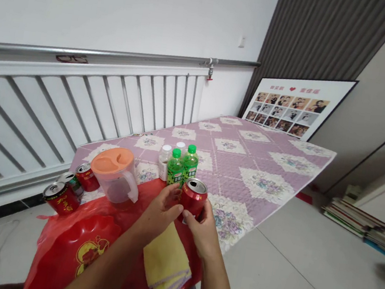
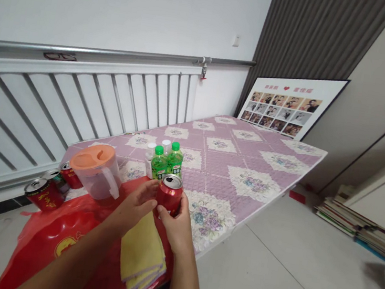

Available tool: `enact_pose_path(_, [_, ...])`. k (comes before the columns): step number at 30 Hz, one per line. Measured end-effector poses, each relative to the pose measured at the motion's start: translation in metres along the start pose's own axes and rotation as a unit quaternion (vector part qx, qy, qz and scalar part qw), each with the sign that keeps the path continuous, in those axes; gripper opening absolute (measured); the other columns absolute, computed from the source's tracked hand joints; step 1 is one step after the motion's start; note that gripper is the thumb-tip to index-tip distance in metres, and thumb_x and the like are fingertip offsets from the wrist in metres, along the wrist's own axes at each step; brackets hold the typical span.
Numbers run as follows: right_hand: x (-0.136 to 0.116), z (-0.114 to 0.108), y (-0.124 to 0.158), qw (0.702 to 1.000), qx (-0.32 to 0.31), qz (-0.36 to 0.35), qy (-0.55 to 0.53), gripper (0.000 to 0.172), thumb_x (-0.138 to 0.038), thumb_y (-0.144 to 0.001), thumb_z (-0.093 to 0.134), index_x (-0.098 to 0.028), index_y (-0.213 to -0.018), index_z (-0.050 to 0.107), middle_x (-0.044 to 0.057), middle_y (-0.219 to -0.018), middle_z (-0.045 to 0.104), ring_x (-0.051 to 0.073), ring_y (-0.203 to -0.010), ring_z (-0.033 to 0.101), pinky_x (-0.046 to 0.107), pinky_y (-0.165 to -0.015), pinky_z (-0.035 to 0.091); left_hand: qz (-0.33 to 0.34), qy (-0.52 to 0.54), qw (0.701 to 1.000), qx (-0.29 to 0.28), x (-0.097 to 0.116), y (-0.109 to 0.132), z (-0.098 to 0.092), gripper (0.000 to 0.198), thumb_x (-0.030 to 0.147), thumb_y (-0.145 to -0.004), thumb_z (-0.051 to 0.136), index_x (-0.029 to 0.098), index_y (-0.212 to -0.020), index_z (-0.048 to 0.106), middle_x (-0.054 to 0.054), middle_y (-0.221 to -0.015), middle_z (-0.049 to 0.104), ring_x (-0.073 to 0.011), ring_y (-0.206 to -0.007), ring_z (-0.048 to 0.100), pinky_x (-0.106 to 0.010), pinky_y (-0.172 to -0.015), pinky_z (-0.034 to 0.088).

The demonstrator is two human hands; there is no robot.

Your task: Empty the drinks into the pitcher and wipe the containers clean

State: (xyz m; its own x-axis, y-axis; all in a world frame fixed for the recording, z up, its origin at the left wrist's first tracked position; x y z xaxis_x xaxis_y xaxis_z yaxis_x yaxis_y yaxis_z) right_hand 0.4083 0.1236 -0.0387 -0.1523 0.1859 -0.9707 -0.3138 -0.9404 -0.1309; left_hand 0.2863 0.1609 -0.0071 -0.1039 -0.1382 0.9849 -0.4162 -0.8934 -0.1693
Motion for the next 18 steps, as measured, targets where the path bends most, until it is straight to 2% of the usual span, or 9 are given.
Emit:
enact_pose_path(3, [0.000,-0.006,-0.001,0.998,0.036,-0.009,0.048,0.065,-0.031,-0.068,0.073,-0.023,-0.127,0.047,0.006,-0.116,0.065,0.023,-0.101,0.062,0.036,-0.089,0.051,0.001,-0.013,1.000,0.004,0.000,0.002,0.005,0.053,0.018,-0.077,0.064,0.018,-0.128,0.048,-0.012,-0.133,0.056,-0.0264,-0.123,0.053,-0.044,-0.103,0.045])
enact_pose_path(7, [-0.002,-0.008,-0.002,0.989,0.081,-0.031,0.119,0.068,-0.024,-0.068,0.064,-0.021,-0.132,0.044,0.009,-0.128,0.059,0.024,-0.113,0.057,0.038,-0.097,0.047,-0.012,-0.014,0.998,0.052,-0.003,0.001,0.010,0.054,0.013,-0.073,0.066,0.016,-0.124,0.049,-0.013,-0.127,0.060,-0.0257,-0.114,0.060,-0.043,-0.098,0.049])
enact_pose_path(11, [-0.003,-0.010,-0.002,0.964,0.125,-0.061,0.229,0.070,-0.025,-0.070,0.058,-0.016,-0.137,0.041,0.014,-0.133,0.051,0.028,-0.122,0.051,0.041,-0.103,0.042,-0.023,0.004,0.995,0.097,-0.010,-0.004,0.017,0.060,0.008,-0.068,0.067,0.015,-0.124,0.047,-0.014,-0.125,0.060,-0.0251,-0.112,0.061,-0.042,-0.098,0.049])
enact_pose_path(15, [-0.007,-0.006,-0.002,0.941,0.125,-0.114,0.292,0.068,-0.027,-0.073,0.055,-0.014,-0.138,0.040,0.017,-0.131,0.049,0.029,-0.125,0.047,0.047,-0.108,0.037,-0.039,0.028,0.993,0.104,-0.015,-0.011,0.022,0.063,0.005,-0.065,0.067,0.013,-0.124,0.046,-0.014,-0.124,0.060,-0.0242,-0.108,0.062,-0.041,-0.098,0.049])
enact_pose_path(18, [-0.008,-0.006,-0.002,0.950,0.116,-0.127,0.260,0.070,-0.026,-0.071,0.061,-0.019,-0.137,0.041,0.015,-0.132,0.049,0.031,-0.126,0.047,0.049,-0.108,0.037,-0.045,0.023,0.993,0.102,-0.016,-0.016,0.016,0.062,0.008,-0.065,0.068,0.014,-0.123,0.048,-0.013,-0.121,0.062,-0.0243,-0.107,0.062,-0.041,-0.098,0.048])
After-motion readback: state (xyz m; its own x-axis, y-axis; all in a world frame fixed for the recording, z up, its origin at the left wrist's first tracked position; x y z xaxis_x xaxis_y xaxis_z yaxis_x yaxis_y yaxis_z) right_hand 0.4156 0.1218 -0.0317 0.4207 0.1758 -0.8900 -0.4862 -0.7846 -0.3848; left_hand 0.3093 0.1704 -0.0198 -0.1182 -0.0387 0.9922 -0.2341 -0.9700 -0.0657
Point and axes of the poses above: each hand's wrist, its own y-axis away from the middle knuckle, its own z-axis out of the palm, x = y × z, the point moved 8 cm from there along -y, towards the middle knuckle
